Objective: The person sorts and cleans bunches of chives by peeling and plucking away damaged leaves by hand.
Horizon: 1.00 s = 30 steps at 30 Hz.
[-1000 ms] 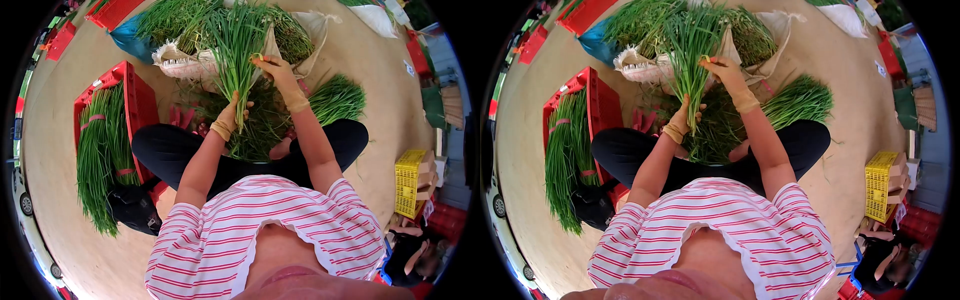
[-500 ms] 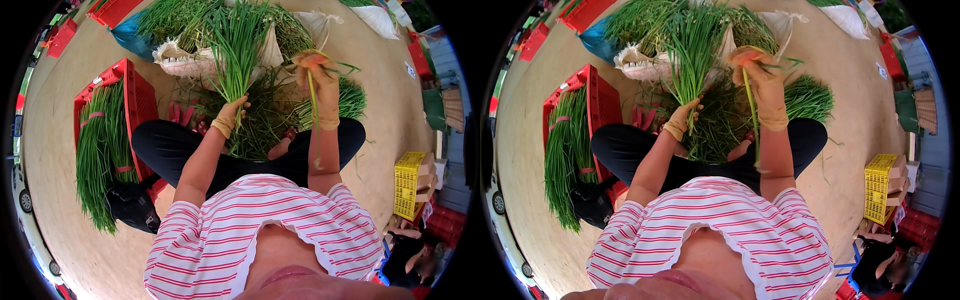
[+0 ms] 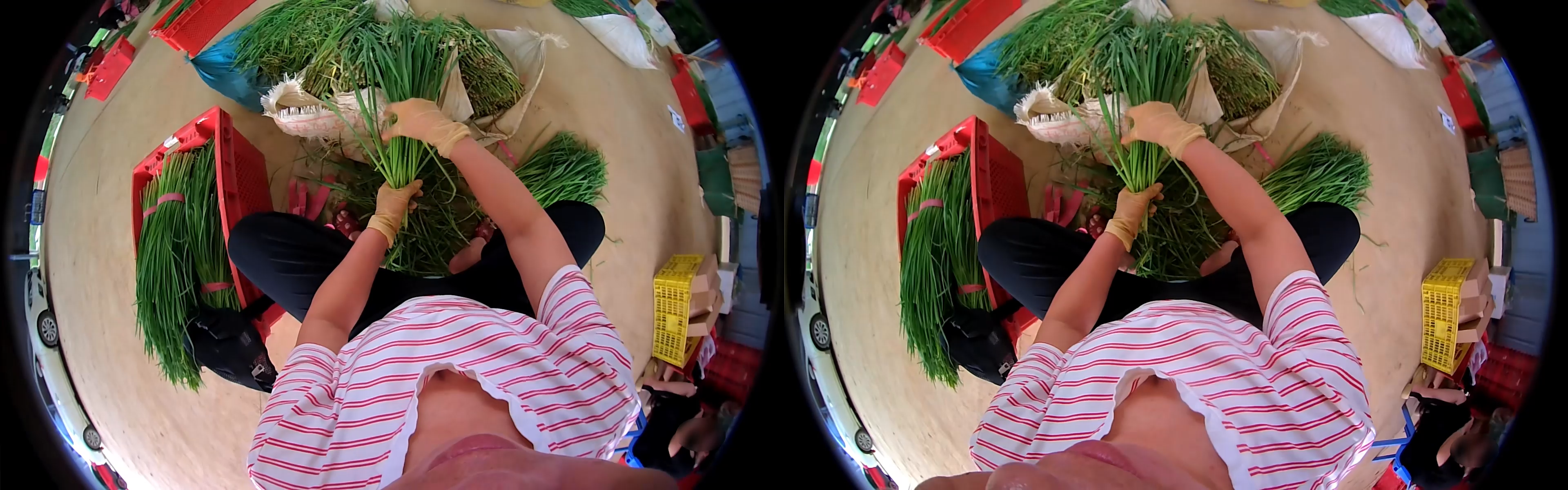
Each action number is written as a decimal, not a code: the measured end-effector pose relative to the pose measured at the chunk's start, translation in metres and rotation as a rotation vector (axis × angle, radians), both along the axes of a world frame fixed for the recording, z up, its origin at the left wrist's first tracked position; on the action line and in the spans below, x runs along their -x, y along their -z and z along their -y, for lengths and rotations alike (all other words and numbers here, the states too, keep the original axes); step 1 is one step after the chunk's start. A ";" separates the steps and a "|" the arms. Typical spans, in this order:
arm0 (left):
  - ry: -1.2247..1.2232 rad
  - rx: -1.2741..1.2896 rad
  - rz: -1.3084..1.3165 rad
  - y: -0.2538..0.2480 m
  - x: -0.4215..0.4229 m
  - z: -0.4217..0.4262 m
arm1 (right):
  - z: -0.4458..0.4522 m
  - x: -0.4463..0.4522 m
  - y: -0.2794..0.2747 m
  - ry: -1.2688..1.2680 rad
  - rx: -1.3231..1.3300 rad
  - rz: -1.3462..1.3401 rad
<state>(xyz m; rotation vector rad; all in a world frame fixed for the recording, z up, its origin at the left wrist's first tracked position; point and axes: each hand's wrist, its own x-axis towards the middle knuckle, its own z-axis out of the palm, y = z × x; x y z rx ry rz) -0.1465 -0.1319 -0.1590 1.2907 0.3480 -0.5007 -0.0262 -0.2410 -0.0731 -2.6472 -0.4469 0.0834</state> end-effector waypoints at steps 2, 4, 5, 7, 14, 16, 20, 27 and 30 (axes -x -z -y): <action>0.026 -0.005 0.013 0.000 0.000 -0.001 | 0.001 -0.018 0.018 -0.179 0.387 0.016; 0.026 0.008 0.010 -0.002 0.001 0.000 | 0.013 -0.031 0.005 -0.058 0.311 0.209; 0.029 0.018 0.005 -0.002 0.002 -0.001 | 0.015 -0.028 -0.028 0.053 0.276 0.099; 0.015 0.017 -0.019 -0.002 0.002 -0.003 | 0.038 -0.033 -0.055 0.218 0.064 0.247; 0.043 0.116 -0.071 -0.002 -0.001 -0.009 | 0.111 0.016 -0.105 0.178 -0.796 -0.036; 0.069 0.103 -0.072 -0.004 -0.001 -0.008 | 0.099 0.021 -0.093 0.056 -0.628 -0.257; 0.119 0.091 -0.008 -0.014 0.001 -0.010 | 0.067 -0.018 0.012 0.170 -0.109 -0.113; 0.122 0.420 -0.071 -0.015 0.004 -0.030 | 0.105 -0.043 -0.037 0.258 -0.789 0.184; 0.034 0.769 -0.129 -0.012 0.001 -0.026 | 0.137 0.000 -0.091 0.083 -1.340 0.046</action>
